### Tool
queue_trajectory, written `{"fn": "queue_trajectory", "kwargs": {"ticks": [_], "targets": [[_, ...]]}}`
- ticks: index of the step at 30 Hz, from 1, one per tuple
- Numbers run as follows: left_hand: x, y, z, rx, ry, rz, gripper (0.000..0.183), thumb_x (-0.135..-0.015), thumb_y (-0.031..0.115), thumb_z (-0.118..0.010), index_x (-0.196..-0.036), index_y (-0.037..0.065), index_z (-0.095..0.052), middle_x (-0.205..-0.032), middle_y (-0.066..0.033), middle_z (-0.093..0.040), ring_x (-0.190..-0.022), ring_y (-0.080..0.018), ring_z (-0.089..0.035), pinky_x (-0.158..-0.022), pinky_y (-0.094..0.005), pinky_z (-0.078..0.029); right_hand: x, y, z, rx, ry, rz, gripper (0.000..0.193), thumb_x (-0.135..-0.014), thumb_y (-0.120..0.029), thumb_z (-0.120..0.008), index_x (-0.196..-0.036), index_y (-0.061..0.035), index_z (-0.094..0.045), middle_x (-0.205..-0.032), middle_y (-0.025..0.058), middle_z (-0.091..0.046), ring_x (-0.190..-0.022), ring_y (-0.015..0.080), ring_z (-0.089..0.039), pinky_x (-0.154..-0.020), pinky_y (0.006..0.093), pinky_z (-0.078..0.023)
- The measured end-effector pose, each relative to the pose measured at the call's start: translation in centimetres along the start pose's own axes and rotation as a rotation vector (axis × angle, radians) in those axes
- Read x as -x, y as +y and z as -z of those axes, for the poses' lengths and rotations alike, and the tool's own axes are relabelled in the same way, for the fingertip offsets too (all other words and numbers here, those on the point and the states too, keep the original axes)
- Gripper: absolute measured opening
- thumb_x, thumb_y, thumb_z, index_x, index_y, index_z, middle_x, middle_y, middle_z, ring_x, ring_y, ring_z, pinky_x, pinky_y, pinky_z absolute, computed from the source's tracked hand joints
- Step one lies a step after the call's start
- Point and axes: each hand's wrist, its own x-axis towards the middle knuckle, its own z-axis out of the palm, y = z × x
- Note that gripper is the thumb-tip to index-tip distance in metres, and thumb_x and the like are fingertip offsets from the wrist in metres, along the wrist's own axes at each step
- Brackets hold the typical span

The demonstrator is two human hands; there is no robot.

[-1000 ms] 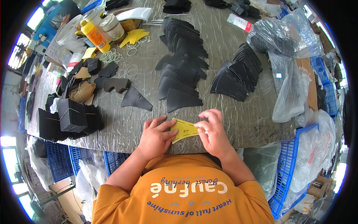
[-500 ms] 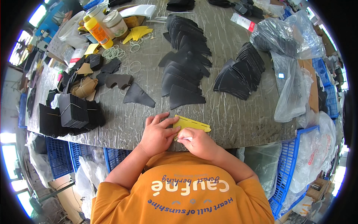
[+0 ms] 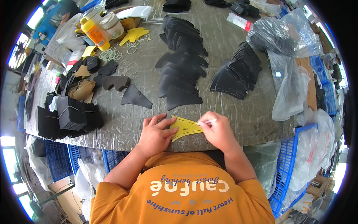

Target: Organize and align shoe component materials using a template.

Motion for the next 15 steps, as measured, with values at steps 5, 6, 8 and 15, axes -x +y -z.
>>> {"fn": "queue_trajectory", "kwargs": {"ticks": [5, 6, 8, 15], "targets": [[-0.1, 0.0, -0.1, -0.031, -0.017, -0.016, 0.026, -0.076, 0.016, -0.077, -0.101, 0.022, -0.079, -0.128, 0.0014, -0.066, -0.124, -0.0303, -0.055, -0.099, -0.0471, -0.040, -2.4, 1.2, -4.1, -0.125, -0.064, 0.093, 0.008, -0.089, -0.005, -0.067, -0.087, -0.0003, -0.060, -0.080, 0.0186, -0.064, -0.072, 0.0384, -0.063, -0.063, 0.0404, -0.049], [-0.1, 0.1, -0.1, -0.035, -0.016, -0.011, 0.026, -0.076, 0.016, -0.077, -0.101, 0.022, -0.079, -0.128, 0.0014, -0.066, -0.124, -0.0303, -0.055, -0.099, -0.0471, -0.040, -2.5, 1.2, -4.2, -0.129, -0.068, 0.096, 0.008, -0.089, -0.005, -0.067, -0.087, -0.0003, -0.060, -0.080, 0.0186, -0.064, -0.072, 0.0384, -0.063, -0.063, 0.0404, -0.049], [-0.1, 0.1, -0.1, -0.008, -0.015, -0.013, 0.027, -0.076, 0.015, -0.077, -0.102, 0.022, -0.079, -0.128, 0.0018, -0.066, -0.124, -0.0302, -0.055, -0.099, -0.0469, -0.040, -2.7, 1.2, -4.3, -0.124, -0.054, 0.118, 0.008, -0.089, -0.004, -0.066, -0.086, 0.0000, -0.060, -0.080, 0.0188, -0.064, -0.072, 0.0383, -0.063, -0.063, 0.0401, -0.049], [0.1, -0.2, -0.2, -0.005, -0.006, -0.003, 0.026, -0.076, 0.016, -0.077, -0.102, 0.022, -0.078, -0.129, 0.0020, -0.066, -0.124, -0.0300, -0.055, -0.099, -0.0482, -0.040, 0.1, 1.5, 0.3, -0.021, -0.043, 0.000, 0.005, -0.089, -0.002, -0.064, -0.086, -0.0009, -0.060, -0.079, 0.0171, -0.066, -0.072, 0.0360, -0.066, -0.062, 0.0411, -0.050]]}}
